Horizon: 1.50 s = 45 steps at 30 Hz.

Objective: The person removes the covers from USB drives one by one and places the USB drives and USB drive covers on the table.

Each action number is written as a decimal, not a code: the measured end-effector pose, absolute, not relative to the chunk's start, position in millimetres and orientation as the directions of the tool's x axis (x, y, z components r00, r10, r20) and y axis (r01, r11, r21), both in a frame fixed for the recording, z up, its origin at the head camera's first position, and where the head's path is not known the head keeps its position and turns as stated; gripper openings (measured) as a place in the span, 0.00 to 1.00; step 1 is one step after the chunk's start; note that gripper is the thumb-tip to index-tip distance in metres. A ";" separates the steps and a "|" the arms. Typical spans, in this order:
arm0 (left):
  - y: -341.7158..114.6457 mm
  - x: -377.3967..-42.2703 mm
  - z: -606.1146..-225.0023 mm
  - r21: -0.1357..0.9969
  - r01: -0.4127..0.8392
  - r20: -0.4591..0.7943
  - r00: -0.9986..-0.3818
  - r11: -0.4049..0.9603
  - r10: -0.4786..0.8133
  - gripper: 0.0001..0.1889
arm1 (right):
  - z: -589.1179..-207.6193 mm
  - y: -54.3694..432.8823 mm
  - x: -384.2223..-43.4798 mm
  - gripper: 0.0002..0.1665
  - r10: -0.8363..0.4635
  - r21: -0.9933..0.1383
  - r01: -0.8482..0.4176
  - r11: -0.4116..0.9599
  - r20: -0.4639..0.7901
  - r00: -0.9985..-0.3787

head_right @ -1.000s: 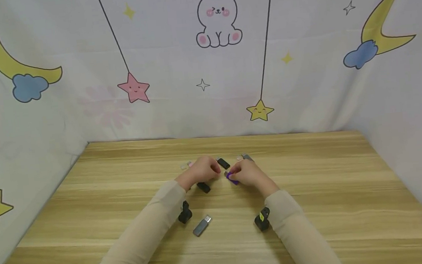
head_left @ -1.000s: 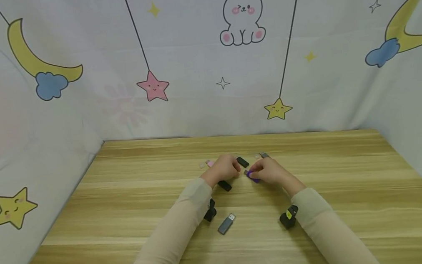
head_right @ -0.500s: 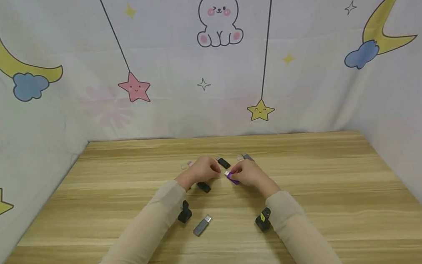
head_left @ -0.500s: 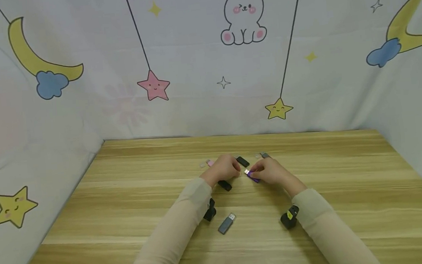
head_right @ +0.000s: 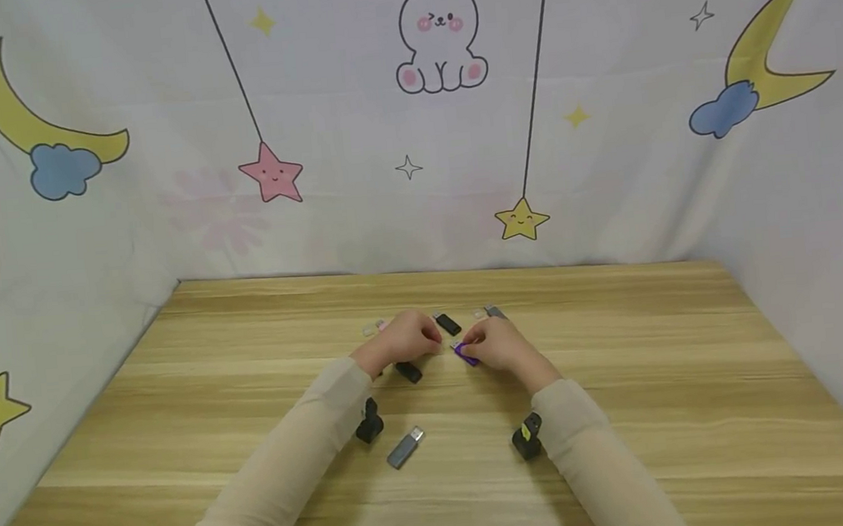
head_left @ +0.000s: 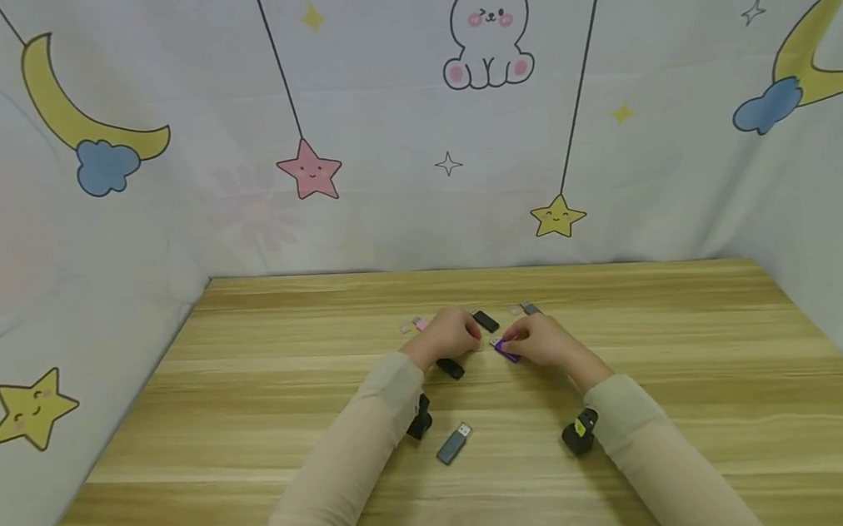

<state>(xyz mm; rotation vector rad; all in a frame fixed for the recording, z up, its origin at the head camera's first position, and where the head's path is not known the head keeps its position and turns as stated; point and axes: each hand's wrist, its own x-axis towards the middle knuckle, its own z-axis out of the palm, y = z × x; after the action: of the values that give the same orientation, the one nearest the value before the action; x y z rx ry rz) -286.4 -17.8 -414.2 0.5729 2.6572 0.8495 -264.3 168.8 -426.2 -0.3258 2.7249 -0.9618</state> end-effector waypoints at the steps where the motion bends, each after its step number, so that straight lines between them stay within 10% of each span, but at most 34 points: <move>1: -18.0 -286.0 -413.9 0.607 0.277 -0.154 -0.879 0.745 0.452 0.08 | -426.0 168.9 -263.9 0.13 -0.283 -0.636 -0.131 0.761 -0.143 -0.949; 45: -65.3 -224.6 -364.3 0.611 0.569 0.077 -0.734 0.550 0.674 0.09 | -380.0 166.9 -184.3 0.16 -0.434 -0.709 -0.355 0.610 0.075 -0.898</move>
<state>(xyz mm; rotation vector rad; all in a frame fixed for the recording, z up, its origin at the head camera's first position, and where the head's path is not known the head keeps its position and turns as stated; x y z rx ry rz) -224.6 -65.3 -364.3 1.0588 2.6156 0.9397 -184.3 166.9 -380.0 -0.6697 2.7244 -1.1645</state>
